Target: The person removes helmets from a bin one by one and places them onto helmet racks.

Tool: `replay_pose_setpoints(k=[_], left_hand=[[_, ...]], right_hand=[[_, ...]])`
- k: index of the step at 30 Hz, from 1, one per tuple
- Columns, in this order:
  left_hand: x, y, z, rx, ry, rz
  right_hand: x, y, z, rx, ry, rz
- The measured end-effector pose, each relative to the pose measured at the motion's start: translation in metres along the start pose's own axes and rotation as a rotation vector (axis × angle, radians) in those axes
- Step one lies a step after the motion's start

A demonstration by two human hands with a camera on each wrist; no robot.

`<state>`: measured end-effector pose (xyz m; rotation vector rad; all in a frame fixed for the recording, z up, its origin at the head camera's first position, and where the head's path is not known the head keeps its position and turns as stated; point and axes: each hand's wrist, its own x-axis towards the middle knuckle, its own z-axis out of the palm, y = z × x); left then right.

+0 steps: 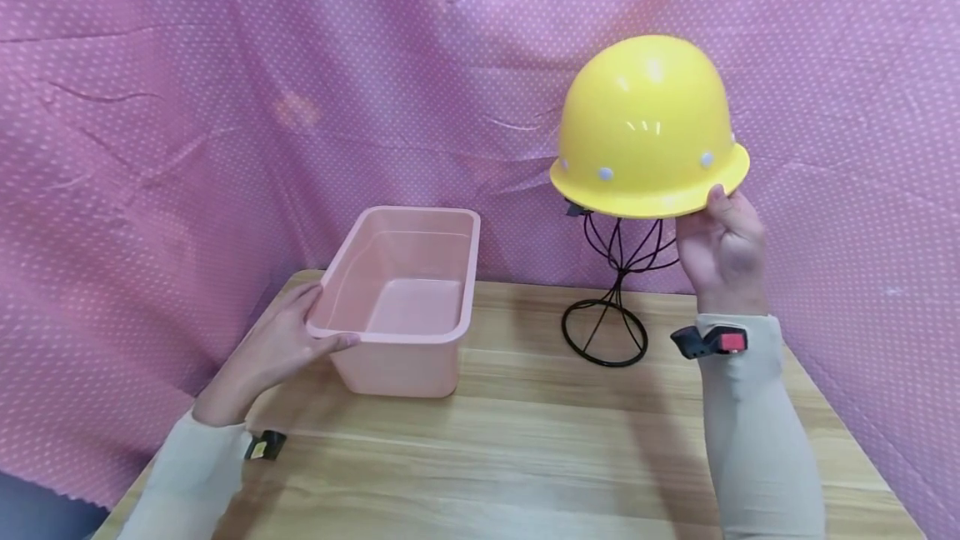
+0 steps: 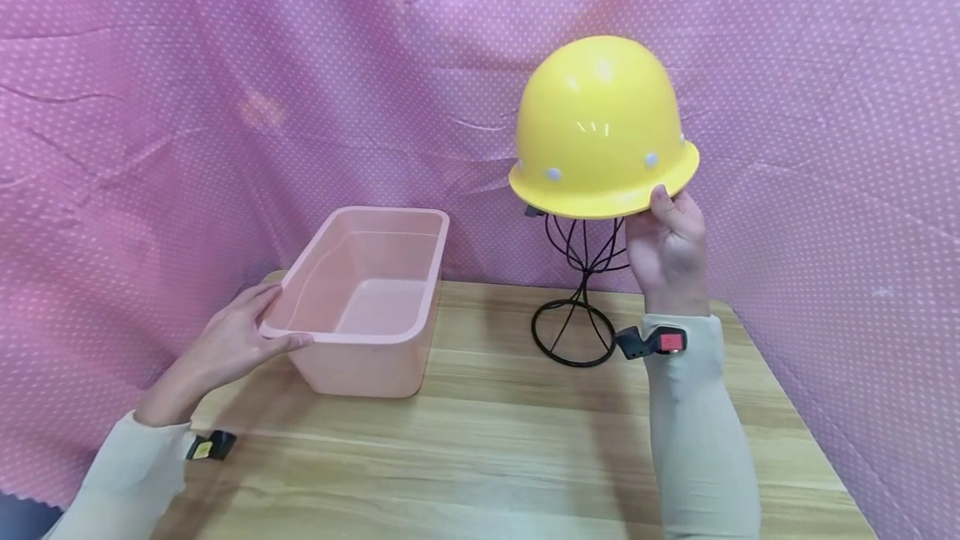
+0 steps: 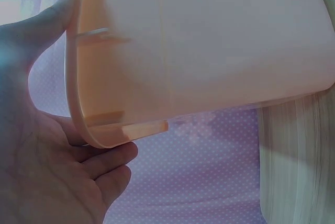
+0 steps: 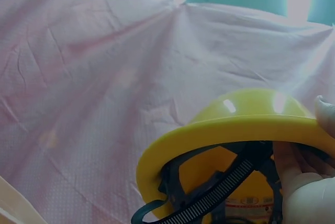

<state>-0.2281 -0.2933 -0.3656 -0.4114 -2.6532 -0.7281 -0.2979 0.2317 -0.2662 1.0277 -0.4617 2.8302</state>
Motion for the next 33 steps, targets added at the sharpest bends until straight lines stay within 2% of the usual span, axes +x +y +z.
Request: replay_pose_setpoints(k=[8, 14, 19, 27, 33], left_hand=[[-0.001, 0.002, -0.004, 0.039, -0.059, -0.062], [-0.001, 0.002, -0.004, 0.035, -0.057, -0.058], [-0.001, 0.002, -0.006, 0.056, -0.074, -0.089], [0.001, 0.001, -0.004, 0.048, -0.055, -0.048], [0.002, 0.002, -0.003, 0.04, -0.052, -0.05]], right_hand=[[-0.012, -0.01, -0.021, 0.079, 0.063, -0.032], [-0.021, -0.011, -0.034, 0.138, 0.064, -0.027], [-0.027, -0.007, -0.042, 0.182, 0.057, -0.028], [-0.042, -0.001, -0.054, 0.182, 0.091, -0.031], [-0.051, 0.004, -0.061, 0.171, 0.092, 0.004]])
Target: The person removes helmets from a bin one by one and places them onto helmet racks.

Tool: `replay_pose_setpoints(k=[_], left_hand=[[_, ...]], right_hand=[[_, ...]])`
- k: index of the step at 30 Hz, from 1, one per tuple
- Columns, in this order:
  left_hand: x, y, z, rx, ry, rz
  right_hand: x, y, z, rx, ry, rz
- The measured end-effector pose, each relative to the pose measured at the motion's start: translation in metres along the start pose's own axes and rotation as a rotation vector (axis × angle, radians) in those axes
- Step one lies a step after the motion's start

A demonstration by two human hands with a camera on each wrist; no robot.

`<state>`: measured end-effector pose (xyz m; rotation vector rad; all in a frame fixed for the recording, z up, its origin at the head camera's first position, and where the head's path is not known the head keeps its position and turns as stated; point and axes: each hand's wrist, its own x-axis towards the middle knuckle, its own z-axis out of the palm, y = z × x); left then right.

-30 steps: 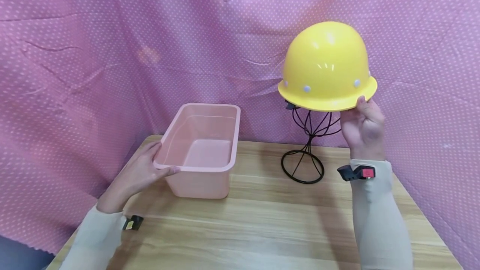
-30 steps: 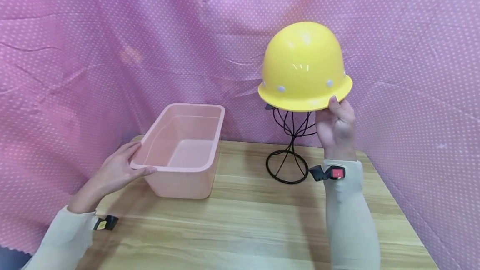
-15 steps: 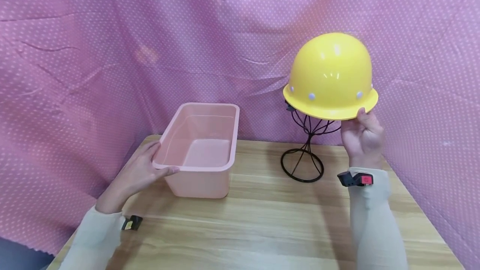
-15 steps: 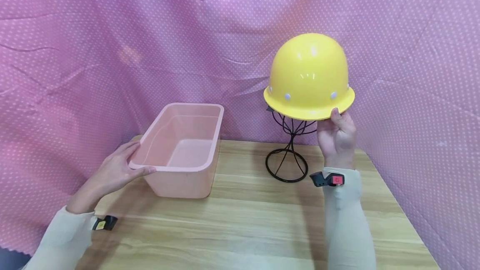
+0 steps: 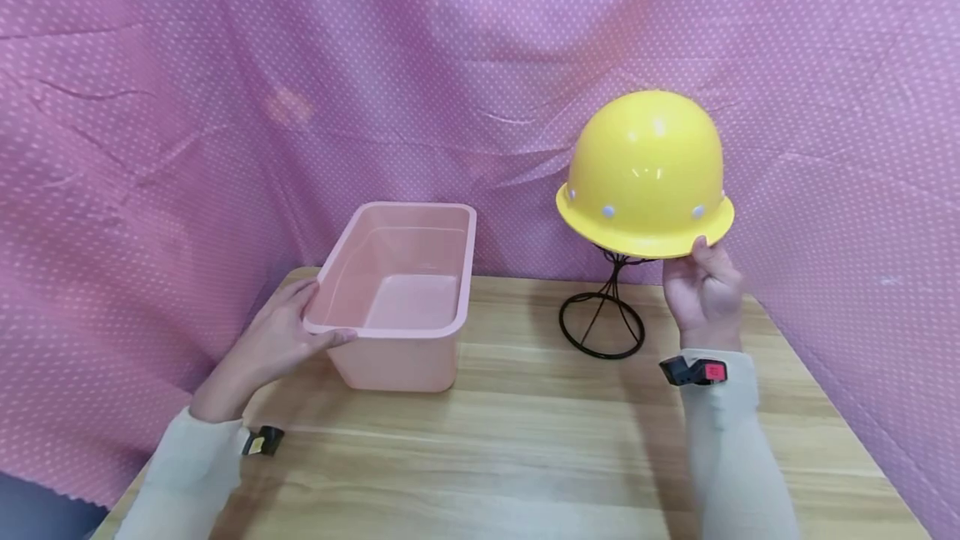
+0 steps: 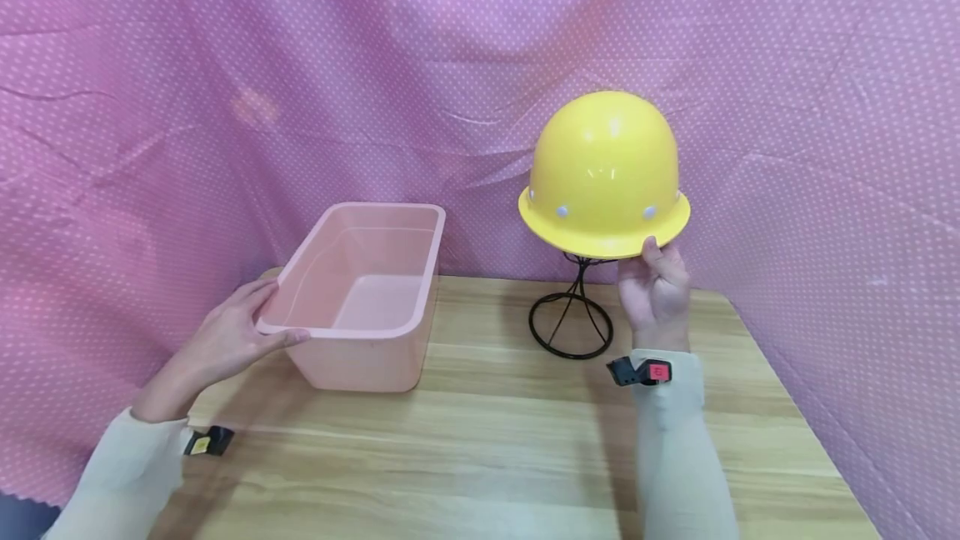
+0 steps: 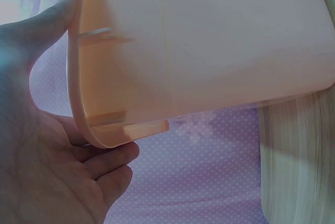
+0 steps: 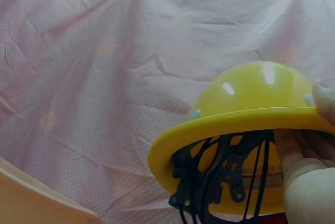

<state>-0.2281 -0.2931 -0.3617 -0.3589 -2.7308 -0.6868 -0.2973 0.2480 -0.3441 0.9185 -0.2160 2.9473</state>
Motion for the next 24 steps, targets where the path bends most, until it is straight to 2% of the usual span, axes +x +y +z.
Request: replay_pose_setpoints(k=[9, 17, 24], left_hand=[[-0.001, 0.0, 0.0, -0.008, 0.009, 0.033], [0.001, 0.003, -0.003, -0.012, 0.008, 0.036], [0.0, 0.001, -0.002, -0.015, 0.0, 0.02]], right_hand=[[-0.013, 0.008, -0.011, -0.048, -0.016, 0.009], [-0.025, 0.008, -0.024, 0.034, 0.025, 0.033], [-0.028, 0.005, -0.03, 0.05, -0.015, 0.08]])
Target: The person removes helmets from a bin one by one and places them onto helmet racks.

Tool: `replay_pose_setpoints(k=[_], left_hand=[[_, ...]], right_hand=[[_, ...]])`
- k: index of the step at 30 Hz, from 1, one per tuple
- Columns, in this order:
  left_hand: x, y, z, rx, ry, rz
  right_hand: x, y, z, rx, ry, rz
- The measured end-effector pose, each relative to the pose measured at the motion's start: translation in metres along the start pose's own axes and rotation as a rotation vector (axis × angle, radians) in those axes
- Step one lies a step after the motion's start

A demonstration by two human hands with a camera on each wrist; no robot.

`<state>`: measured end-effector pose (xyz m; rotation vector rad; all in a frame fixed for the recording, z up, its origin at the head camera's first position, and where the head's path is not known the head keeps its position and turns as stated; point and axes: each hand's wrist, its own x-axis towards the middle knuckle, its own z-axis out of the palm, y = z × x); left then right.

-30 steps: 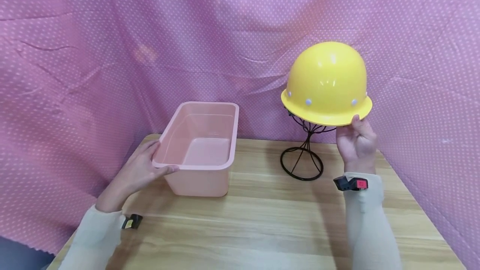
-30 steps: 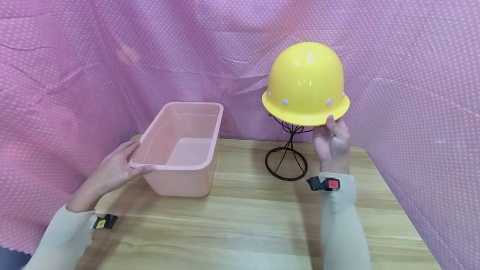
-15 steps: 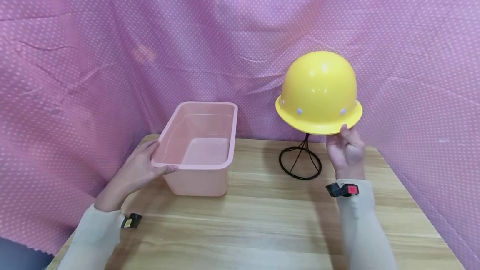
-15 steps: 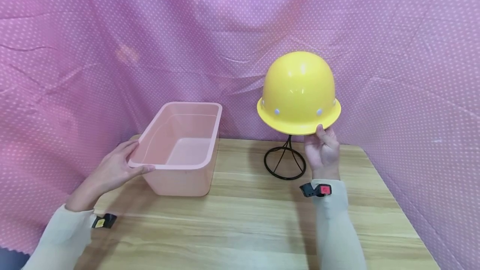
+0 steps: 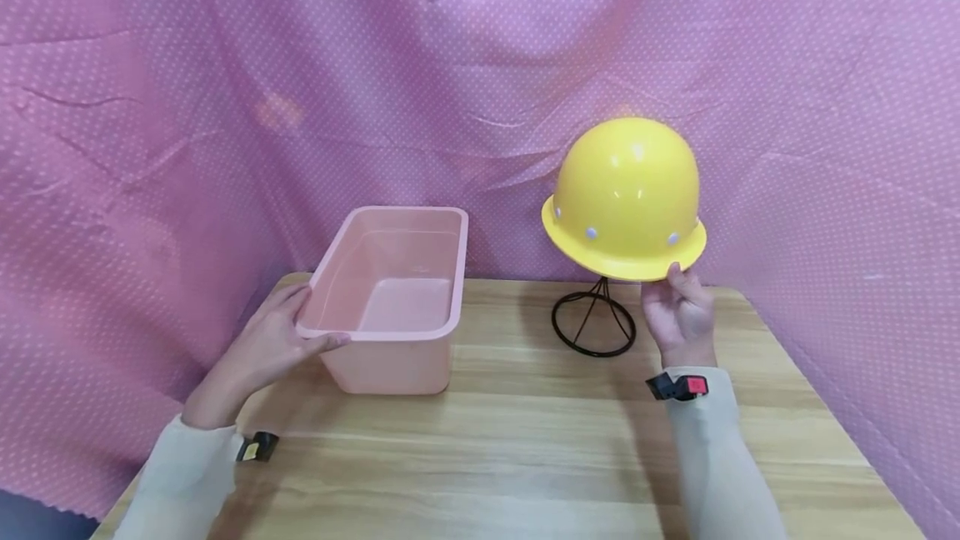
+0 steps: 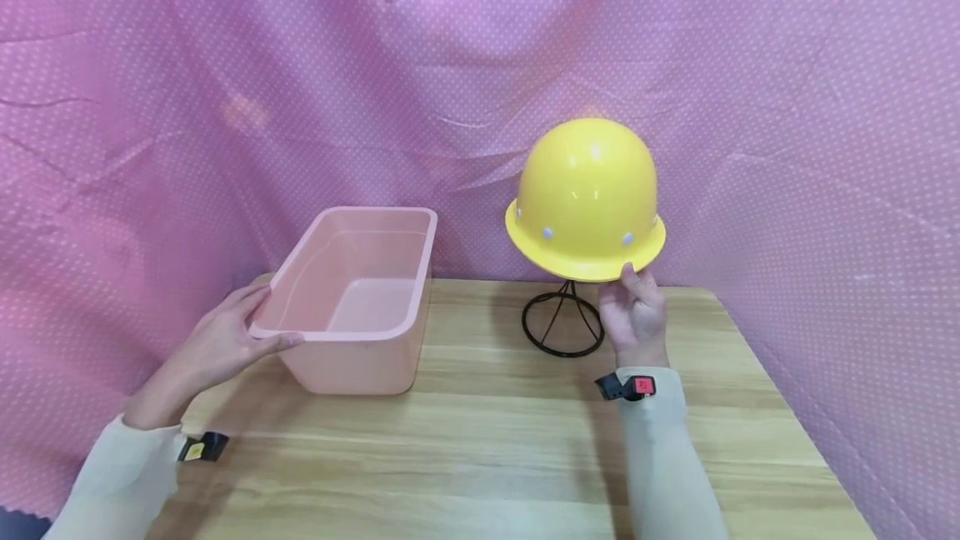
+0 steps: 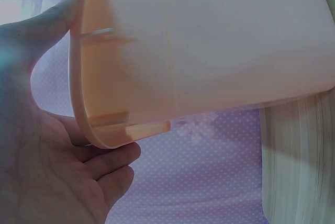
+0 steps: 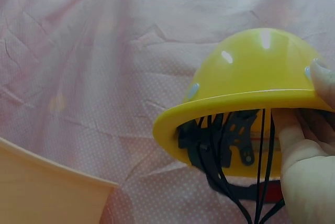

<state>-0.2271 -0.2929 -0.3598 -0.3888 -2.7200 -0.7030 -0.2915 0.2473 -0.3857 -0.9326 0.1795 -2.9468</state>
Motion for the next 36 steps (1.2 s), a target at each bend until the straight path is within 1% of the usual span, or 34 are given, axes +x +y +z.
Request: replay_pose_setpoints(k=[4, 6, 10, 18, 20, 23, 26, 27, 31, 36], left_hand=[[0.0, -0.001, 0.001, -0.006, 0.012, 0.02], [0.001, -0.002, 0.002, -0.005, 0.024, 0.037], [0.001, -0.002, 0.002, 0.0, 0.032, 0.052], [0.002, -0.002, 0.002, -0.009, 0.021, 0.045], [0.003, -0.003, 0.002, -0.009, 0.026, 0.051], [0.003, -0.002, 0.001, -0.007, 0.023, 0.044], [0.003, -0.001, 0.0, -0.009, 0.007, 0.015], [0.002, -0.001, 0.0, -0.009, 0.003, 0.009], [0.002, 0.0, -0.001, -0.007, -0.008, -0.007], [0.002, -0.001, -0.003, 0.035, -0.011, -0.024]], right_hand=[[-0.005, 0.0, -0.005, 0.003, 0.0, 0.018], [-0.007, 0.0, -0.008, 0.016, 0.018, 0.022], [-0.01, 0.0, -0.01, 0.002, 0.034, 0.021], [-0.011, -0.001, -0.008, 0.0, 0.021, 0.038], [-0.009, -0.001, -0.008, -0.034, 0.01, 0.036], [-0.009, -0.002, -0.01, -0.039, 0.007, 0.039], [-0.009, -0.003, -0.01, -0.035, 0.018, 0.042], [-0.009, -0.003, -0.01, -0.022, 0.023, 0.046], [-0.011, -0.004, -0.007, -0.035, 0.03, 0.047], [-0.011, -0.005, -0.004, -0.059, 0.013, 0.062]])
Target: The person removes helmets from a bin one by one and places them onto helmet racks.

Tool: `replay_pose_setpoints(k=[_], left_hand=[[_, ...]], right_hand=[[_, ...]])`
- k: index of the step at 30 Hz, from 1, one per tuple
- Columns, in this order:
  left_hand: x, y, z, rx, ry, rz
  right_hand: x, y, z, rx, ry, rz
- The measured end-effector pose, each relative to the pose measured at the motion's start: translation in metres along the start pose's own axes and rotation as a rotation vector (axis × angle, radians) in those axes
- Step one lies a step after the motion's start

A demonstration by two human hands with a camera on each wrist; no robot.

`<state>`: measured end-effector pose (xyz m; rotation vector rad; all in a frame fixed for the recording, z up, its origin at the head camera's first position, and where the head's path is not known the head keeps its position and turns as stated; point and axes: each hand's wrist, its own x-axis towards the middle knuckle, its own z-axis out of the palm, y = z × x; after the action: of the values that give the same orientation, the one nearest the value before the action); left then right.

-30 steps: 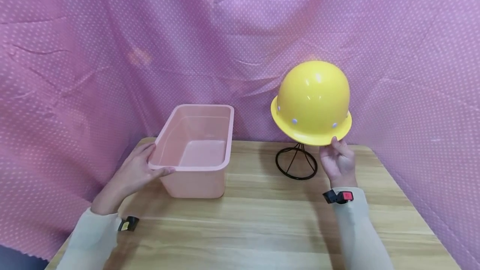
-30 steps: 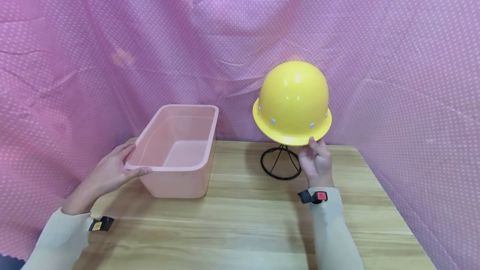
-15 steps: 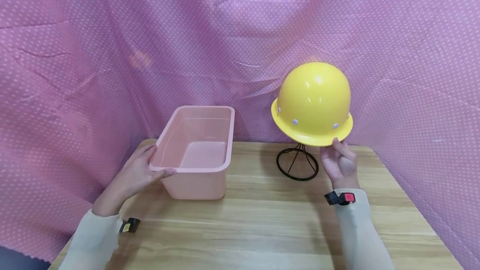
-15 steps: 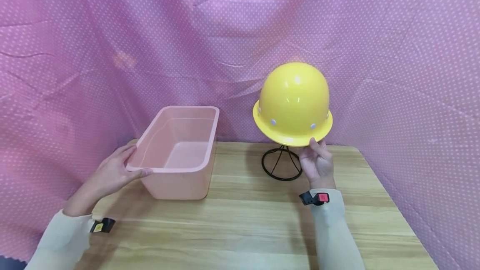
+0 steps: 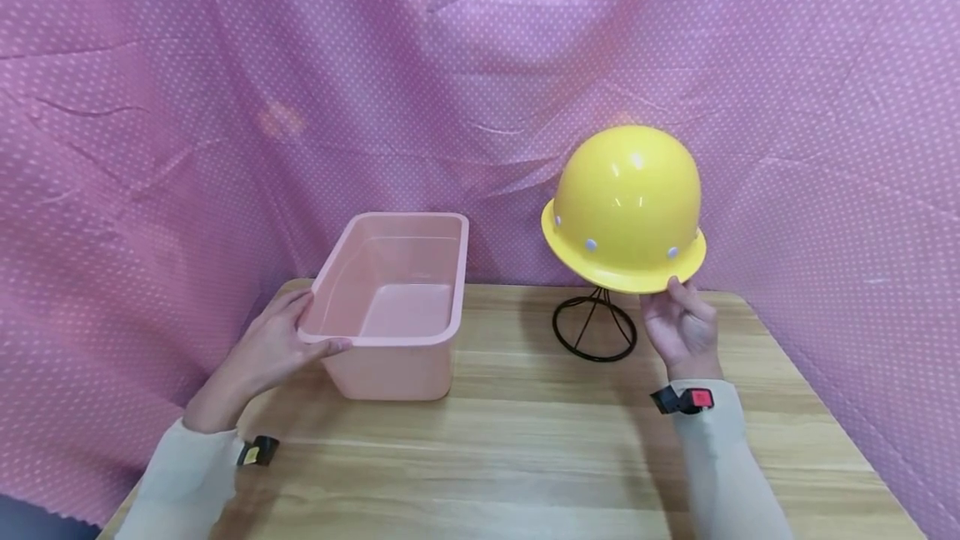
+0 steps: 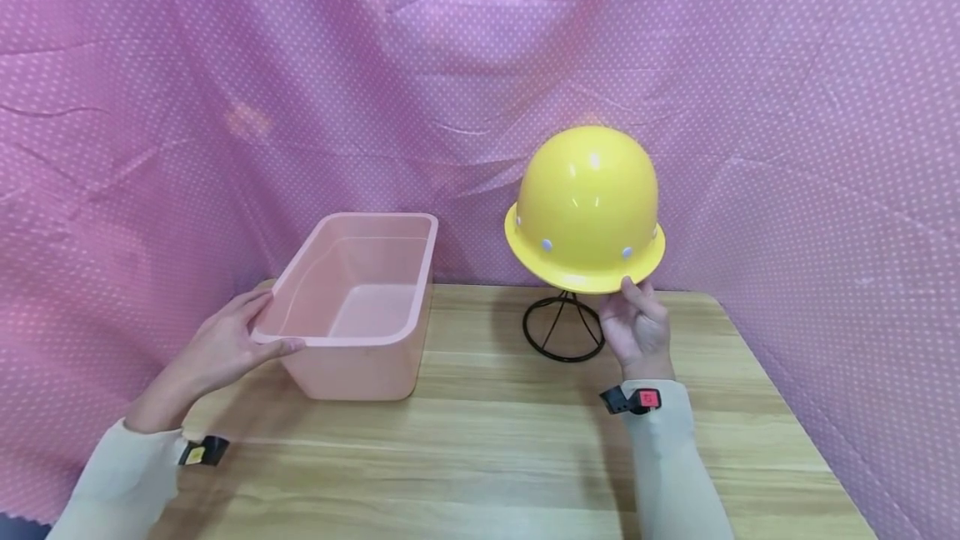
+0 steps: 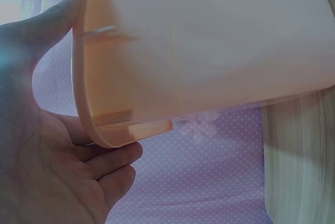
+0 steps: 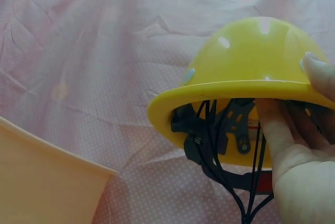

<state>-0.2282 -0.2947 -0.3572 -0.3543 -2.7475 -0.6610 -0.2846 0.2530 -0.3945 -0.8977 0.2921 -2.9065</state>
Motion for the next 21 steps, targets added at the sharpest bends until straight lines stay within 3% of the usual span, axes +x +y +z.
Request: replay_pose_setpoints(k=[14, 18, 21], left_hand=[[-0.001, 0.004, -0.003, 0.03, 0.016, 0.011], [-0.002, 0.004, -0.002, 0.03, 0.039, 0.032], [-0.002, 0.004, -0.001, 0.028, 0.052, 0.052]], right_hand=[[-0.006, -0.009, 0.003, -0.057, 0.052, 0.03], [-0.01, -0.012, 0.006, -0.074, 0.117, 0.013], [-0.012, -0.016, 0.009, -0.045, 0.218, -0.016]])
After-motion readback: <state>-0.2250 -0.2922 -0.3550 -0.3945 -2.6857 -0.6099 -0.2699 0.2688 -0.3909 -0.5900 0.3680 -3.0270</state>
